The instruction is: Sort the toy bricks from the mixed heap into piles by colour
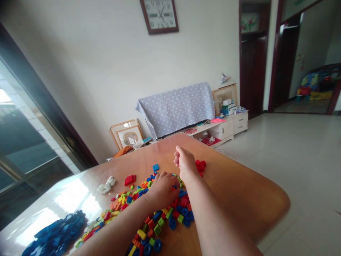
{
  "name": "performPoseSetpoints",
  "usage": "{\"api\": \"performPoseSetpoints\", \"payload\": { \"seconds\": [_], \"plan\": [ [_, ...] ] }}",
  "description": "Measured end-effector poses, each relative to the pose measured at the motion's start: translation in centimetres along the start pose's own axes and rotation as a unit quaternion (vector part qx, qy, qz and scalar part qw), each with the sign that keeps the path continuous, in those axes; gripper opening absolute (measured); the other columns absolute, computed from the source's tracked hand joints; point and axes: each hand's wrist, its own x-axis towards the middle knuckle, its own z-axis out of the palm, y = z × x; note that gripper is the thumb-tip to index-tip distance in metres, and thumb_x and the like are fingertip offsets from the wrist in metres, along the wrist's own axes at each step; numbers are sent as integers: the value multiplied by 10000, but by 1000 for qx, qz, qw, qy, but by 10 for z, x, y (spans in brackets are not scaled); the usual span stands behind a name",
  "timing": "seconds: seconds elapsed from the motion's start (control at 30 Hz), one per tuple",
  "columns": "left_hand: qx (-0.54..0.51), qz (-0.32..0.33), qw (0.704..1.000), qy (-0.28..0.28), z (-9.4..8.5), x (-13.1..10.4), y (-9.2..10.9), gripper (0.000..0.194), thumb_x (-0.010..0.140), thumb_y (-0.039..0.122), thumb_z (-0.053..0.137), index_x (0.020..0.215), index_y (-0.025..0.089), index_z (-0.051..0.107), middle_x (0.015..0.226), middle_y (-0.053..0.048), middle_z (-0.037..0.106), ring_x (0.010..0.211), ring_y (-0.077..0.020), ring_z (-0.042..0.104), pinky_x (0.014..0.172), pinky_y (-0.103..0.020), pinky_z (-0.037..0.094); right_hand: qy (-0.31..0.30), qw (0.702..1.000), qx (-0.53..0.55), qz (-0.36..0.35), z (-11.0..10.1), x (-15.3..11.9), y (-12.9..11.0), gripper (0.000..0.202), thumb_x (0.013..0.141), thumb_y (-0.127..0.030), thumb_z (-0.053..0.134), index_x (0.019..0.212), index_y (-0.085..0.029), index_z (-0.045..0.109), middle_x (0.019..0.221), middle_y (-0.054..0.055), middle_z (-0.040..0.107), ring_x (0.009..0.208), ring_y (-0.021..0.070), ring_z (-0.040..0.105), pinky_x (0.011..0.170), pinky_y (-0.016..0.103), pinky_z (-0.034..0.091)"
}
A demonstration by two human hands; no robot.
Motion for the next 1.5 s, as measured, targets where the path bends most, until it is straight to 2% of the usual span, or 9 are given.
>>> {"api": "performPoseSetpoints", "payload": {
  "seconds": [0.2, 0.33, 0.47, 0.63, 0.93, 1.07, 1.23, 1.37, 1.5],
  "plan": [
    [11, 14, 1000, -9, 6, -2, -4, 244, 804, 277, 564, 953, 294, 756, 1044, -81, 649, 1051, -293, 527, 861, -400, 421, -2, 1000, -10, 1, -1, 1, 1, 326, 753, -464, 707, 647, -194, 557, 444, -59, 487, 415, 90, 465, 388, 206, 306],
    [13, -2, 1000, 1, 8, 2, -1, 249, 809, 249, 529, 896, 259, 762, 1019, -102, 656, 1029, -294, 538, 842, -407, 416, -3, 1000, -15, 3, -1, 2, 2, 328, 757, -467, 702, 646, -197, 552, 438, -59, 480, 414, 91, 458, 388, 209, 301],
    [16, -6, 1000, -3, 7, 5, 1, 235, 824, 250, 507, 869, 220, 735, 1021, -119, 666, 1027, -302, 548, 840, -418, 413, -5, 1000, -18, 3, -1, 2, 1, 328, 762, -467, 695, 645, -199, 548, 438, -58, 472, 418, 94, 455, 387, 212, 294],
    [1, -5, 1000, 26, 6, 3, 2, 200, 832, 265, 499, 925, 229, 672, 995, -85, 690, 997, -289, 569, 858, -430, 408, -11, 1000, -17, 3, -1, 1, 1, 327, 764, -473, 692, 655, -201, 546, 457, -58, 478, 432, 95, 466, 396, 213, 308],
    [-21, 26, 999, -38, 2, 6, 13, 262, 697, 245, 584, 934, 264, 695, 953, -62, 716, 989, -297, 579, 868, -433, 417, -12, 1000, -26, -6, -2, 2, 3, 320, 776, -480, 674, 660, -210, 549, 450, -39, 499, 437, 113, 479, 398, 220, 314],
    [-7, 32, 998, -44, 5, 9, 11, 185, 662, 233, 593, 823, 236, 684, 928, -70, 714, 951, -294, 591, 870, -438, 420, -8, 1000, -30, -3, -1, 2, 1, 323, 775, -481, 673, 653, -208, 549, 444, -36, 500, 434, 112, 475, 395, 218, 310],
    [-7, 36, 998, -44, 8, 10, 13, 173, 652, 196, 590, 804, 224, 667, 879, -65, 714, 911, -285, 605, 862, -425, 419, -6, 999, -37, -7, 0, 1, 1, 326, 771, -487, 673, 655, -208, 550, 435, -35, 506, 427, 114, 473, 393, 223, 304],
    [-38, 0, 999, -13, 10, 12, 3, 112, 660, 208, 625, 766, 214, 660, 807, -57, 695, 860, -261, 606, 782, -354, 416, -6, 998, -51, -22, 0, -1, 0, 324, 776, -493, 657, 665, -207, 555, 447, -41, 505, 431, 113, 469, 407, 228, 309],
    [-169, -57, 981, 80, 11, 17, -23, 162, 665, 136, 593, 802, 199, 649, 765, -15, 666, 735, -171, 573, 643, -259, 369, -18, 995, -84, -42, 2, -7, -4, 316, 788, -497, 642, 692, -204, 572, 493, -39, 539, 483, 120, 504, 448, 227, 332]
  ]
}}
